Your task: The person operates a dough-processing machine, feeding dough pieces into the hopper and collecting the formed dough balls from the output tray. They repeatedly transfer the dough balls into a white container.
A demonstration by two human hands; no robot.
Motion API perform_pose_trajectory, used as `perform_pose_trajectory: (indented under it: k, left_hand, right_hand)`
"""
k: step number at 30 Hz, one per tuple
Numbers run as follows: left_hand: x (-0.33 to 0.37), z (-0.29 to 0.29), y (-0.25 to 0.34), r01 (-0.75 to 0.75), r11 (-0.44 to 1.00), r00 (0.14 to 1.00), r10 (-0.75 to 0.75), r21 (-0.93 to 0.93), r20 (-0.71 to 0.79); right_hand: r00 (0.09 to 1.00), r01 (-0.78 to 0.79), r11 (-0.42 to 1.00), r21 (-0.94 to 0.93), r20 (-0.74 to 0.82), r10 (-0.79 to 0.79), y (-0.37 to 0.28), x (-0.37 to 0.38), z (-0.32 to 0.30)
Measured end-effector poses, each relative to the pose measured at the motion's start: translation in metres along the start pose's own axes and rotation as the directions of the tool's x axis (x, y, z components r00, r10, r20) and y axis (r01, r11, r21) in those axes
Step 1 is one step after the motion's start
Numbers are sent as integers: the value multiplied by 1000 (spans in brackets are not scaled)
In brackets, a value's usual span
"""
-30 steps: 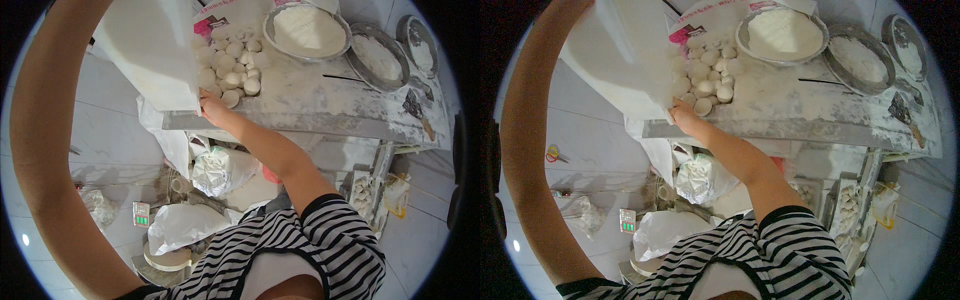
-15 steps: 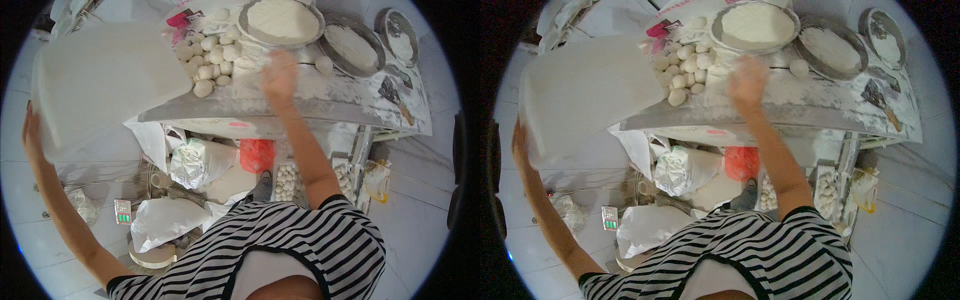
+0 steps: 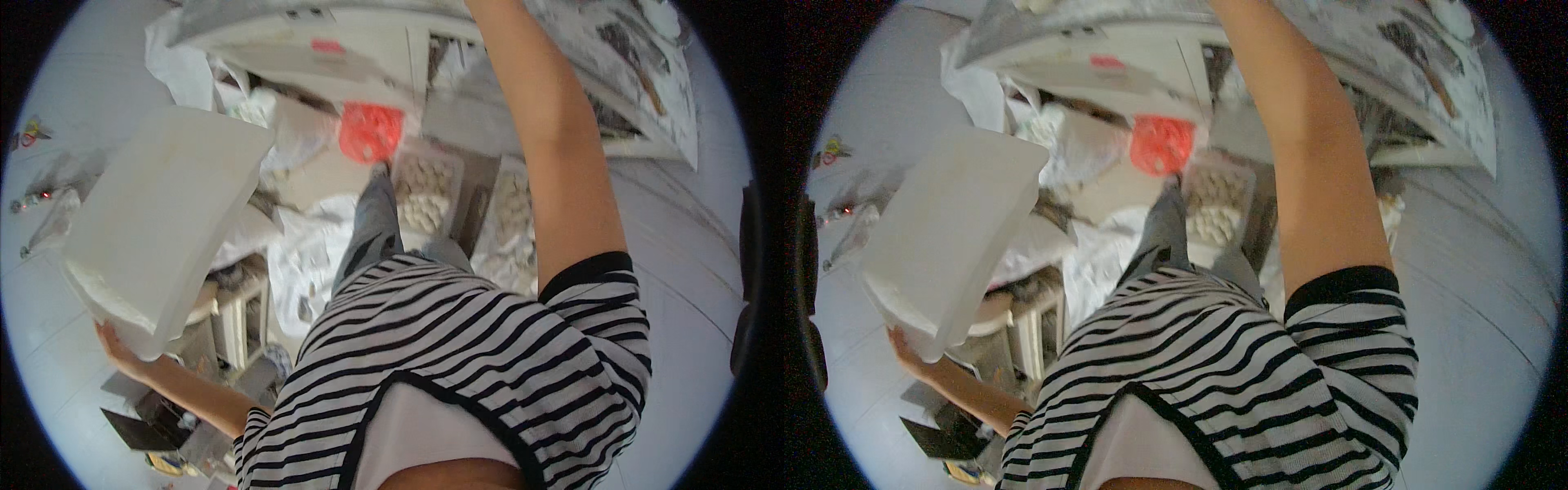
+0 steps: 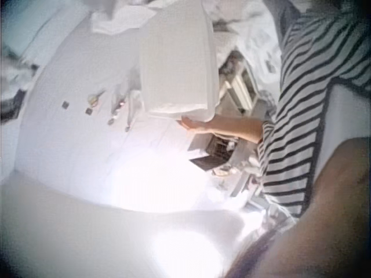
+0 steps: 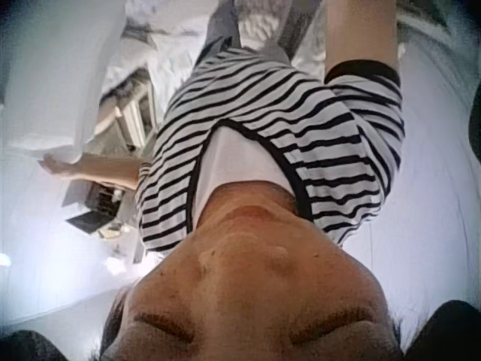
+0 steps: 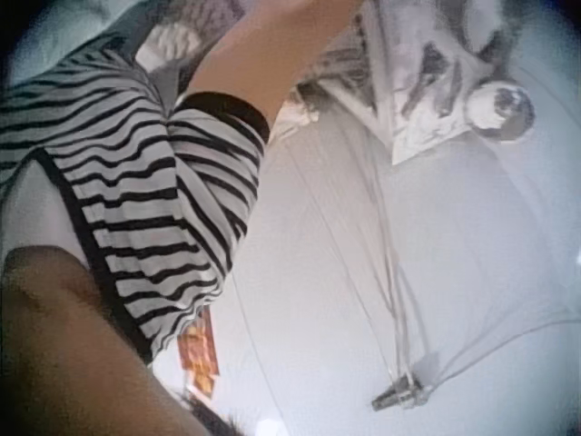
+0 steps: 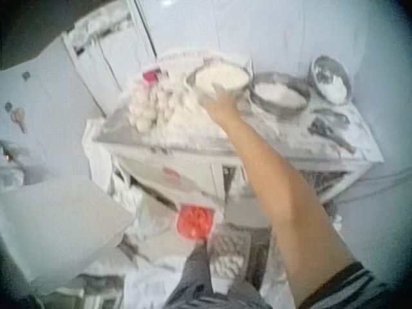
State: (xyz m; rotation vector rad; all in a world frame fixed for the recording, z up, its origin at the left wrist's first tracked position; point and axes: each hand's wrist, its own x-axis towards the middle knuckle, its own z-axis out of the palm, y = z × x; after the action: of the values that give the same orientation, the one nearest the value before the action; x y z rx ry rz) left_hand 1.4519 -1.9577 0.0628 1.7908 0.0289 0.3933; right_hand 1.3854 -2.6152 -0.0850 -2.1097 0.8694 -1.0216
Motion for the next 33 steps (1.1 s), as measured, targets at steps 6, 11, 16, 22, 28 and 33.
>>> perform_pose_trajectory:
  k: [6, 11, 16, 22, 28, 33]
  left_hand:
    - [-80, -29, -152, 382, 924, 922, -379, -23, 81]
    - [-120, 12, -299, 524, 850, 850, -526, 49, 22]
    - [-124, 41, -429, 646, 733, 760, -642, 212, -94]
    - [-152, -15, -510, 882, 172, 278, -941, 439, -191]
    - [-227, 48, -435, 413, 504, 119, -855, 758, 504]
    - [-301, 95, -388, 33, 577, -67, -813, 816, 578]
  right_hand:
    - [979, -11, 995, 104, 205, -10, 83, -202, -38]
    - [444, -757, 568, -323, 384, 810, 180, -492, -95]
    - [42, -912, 160, -378, 302, 952, 238, -706, -145]
    - [102, -894, 22, -448, -156, 982, 278, -793, -170]
    - [-80, -956, -151, -252, -269, 960, 329, -791, -182]
    - [-314, -923, -334, -193, -126, 941, 375, -784, -175]
